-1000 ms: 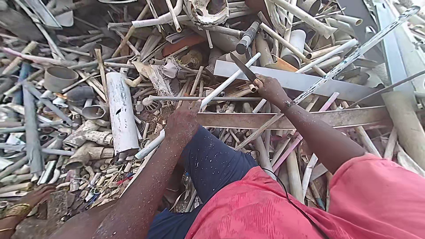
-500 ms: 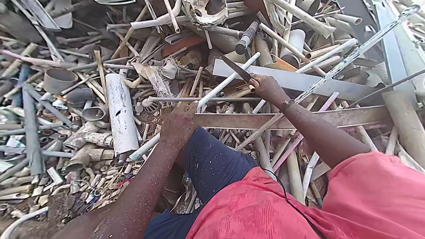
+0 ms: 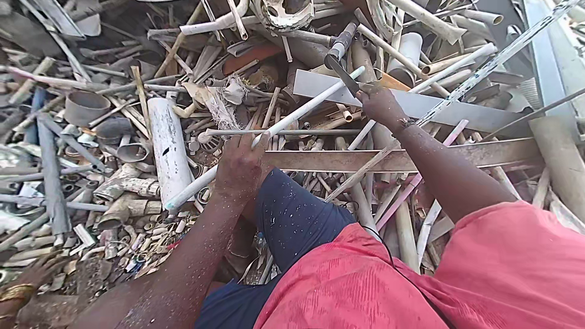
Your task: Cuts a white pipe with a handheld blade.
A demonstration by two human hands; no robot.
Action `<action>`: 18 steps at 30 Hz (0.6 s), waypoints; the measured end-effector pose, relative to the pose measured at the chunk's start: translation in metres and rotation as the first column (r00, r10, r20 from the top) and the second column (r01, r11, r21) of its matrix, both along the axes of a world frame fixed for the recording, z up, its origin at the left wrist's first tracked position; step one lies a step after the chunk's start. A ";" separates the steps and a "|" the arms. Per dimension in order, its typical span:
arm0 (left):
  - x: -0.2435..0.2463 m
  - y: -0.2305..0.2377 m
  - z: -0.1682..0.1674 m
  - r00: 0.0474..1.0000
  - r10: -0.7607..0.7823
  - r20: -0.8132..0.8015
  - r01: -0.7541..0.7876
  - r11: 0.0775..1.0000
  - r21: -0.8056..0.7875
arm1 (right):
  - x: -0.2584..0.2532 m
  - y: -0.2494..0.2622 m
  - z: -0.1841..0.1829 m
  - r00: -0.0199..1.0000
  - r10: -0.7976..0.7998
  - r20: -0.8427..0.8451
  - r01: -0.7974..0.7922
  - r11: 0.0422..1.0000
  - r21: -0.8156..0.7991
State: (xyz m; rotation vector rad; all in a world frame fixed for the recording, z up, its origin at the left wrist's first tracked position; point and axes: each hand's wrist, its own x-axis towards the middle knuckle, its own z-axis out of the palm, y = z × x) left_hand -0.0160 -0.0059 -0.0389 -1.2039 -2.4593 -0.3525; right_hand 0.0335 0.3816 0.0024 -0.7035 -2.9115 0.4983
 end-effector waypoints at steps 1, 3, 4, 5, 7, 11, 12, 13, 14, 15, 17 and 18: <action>0.000 -0.003 -0.001 0.999 0.053 -0.003 -0.053 0.999 -0.010 | 0.001 -0.006 -0.001 1.000 0.015 0.014 -0.016 1.000 0.012; 0.004 -0.008 -0.002 0.979 0.202 0.003 -0.200 0.976 -0.086 | 0.003 0.003 -0.007 0.998 -0.062 0.032 0.060 0.996 0.064; 0.006 -0.009 0.001 0.958 0.284 0.044 -0.275 0.950 -0.148 | 0.003 0.014 -0.006 0.992 -0.118 0.046 0.115 0.991 0.064; 0.007 -0.011 0.005 0.932 0.349 0.096 -0.325 0.924 -0.201 | 0.002 0.021 -0.001 0.987 -0.155 0.042 0.153 0.987 0.049; 0.009 -0.014 0.016 0.892 0.403 0.203 -0.352 0.903 -0.245 | 0.008 0.018 0.021 0.985 -0.172 -0.029 0.173 0.984 0.045; 0.011 -0.024 0.067 0.906 0.386 0.175 -0.384 0.922 -0.047 | 0.043 -0.003 0.061 0.884 -0.105 -0.455 0.090 0.994 -0.056; 0.012 -0.024 0.080 0.913 0.380 0.150 -0.388 0.921 0.031 | 0.053 -0.007 0.067 0.813 -0.091 -0.575 0.049 0.995 -0.088; 0.012 -0.025 0.088 0.926 0.355 0.128 -0.368 0.925 0.093 | 0.061 -0.011 0.071 0.734 -0.076 -0.675 0.000 0.994 -0.112; 0.011 -0.026 0.091 0.943 0.310 0.120 -0.324 0.938 0.124 | 0.068 -0.014 0.074 0.665 -0.068 -0.743 -0.042 0.991 -0.129; 0.006 -0.030 0.086 0.959 0.259 0.116 -0.270 0.958 0.093 | 0.073 -0.015 0.074 0.611 -0.070 -0.789 -0.082 0.985 -0.151; -0.004 -0.035 0.061 0.961 0.220 0.166 -0.205 0.973 -0.105 | 0.080 -0.015 0.073 0.565 -0.122 -0.816 -0.115 0.968 -0.225; -0.006 -0.034 0.050 0.952 0.229 0.201 -0.193 0.964 -0.186 | 0.084 -0.017 0.071 0.563 -0.168 -0.809 -0.126 0.950 -0.285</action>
